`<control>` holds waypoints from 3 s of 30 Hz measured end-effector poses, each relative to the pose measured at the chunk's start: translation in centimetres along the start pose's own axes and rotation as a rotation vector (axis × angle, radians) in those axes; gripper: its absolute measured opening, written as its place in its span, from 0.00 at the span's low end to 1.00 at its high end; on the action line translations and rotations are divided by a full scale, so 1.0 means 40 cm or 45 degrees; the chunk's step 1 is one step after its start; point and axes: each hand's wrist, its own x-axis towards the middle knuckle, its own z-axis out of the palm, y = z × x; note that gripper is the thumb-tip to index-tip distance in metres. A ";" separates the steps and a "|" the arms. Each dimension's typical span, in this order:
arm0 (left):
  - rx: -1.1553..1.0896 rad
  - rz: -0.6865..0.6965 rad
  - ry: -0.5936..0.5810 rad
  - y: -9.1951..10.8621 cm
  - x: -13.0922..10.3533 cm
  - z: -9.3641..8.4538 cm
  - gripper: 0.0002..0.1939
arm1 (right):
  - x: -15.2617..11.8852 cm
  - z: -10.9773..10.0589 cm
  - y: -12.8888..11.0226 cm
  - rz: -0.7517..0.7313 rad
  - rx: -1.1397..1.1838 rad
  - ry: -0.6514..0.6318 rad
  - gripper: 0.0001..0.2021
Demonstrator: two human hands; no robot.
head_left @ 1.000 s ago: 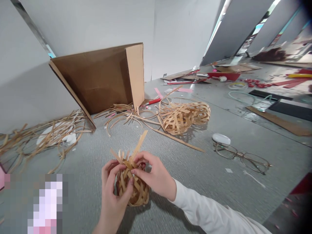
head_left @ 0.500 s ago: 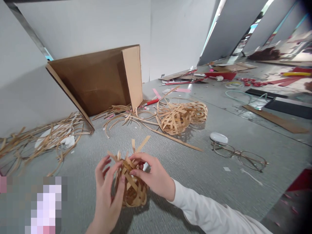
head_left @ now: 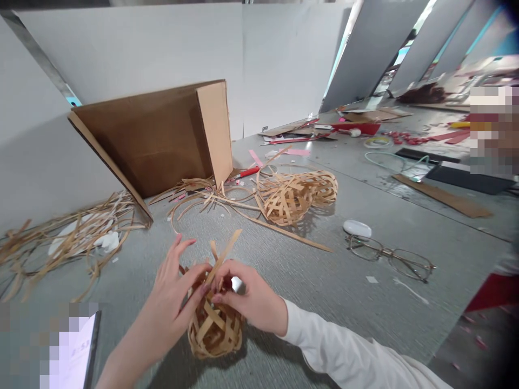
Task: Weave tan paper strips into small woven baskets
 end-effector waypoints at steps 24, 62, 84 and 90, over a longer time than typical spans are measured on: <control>-0.091 0.115 0.046 -0.007 0.002 -0.006 0.09 | -0.005 0.014 0.007 -0.032 0.094 0.198 0.03; -0.090 -0.170 0.782 0.051 -0.116 0.137 0.11 | 0.001 -0.013 0.048 0.032 0.214 0.360 0.13; -0.117 -0.016 0.739 0.063 -0.164 0.254 0.32 | -0.113 0.060 0.088 -0.070 0.266 0.280 0.22; 0.153 0.061 0.706 0.049 -0.162 0.256 0.38 | -0.108 0.070 0.093 -0.106 0.290 0.298 0.20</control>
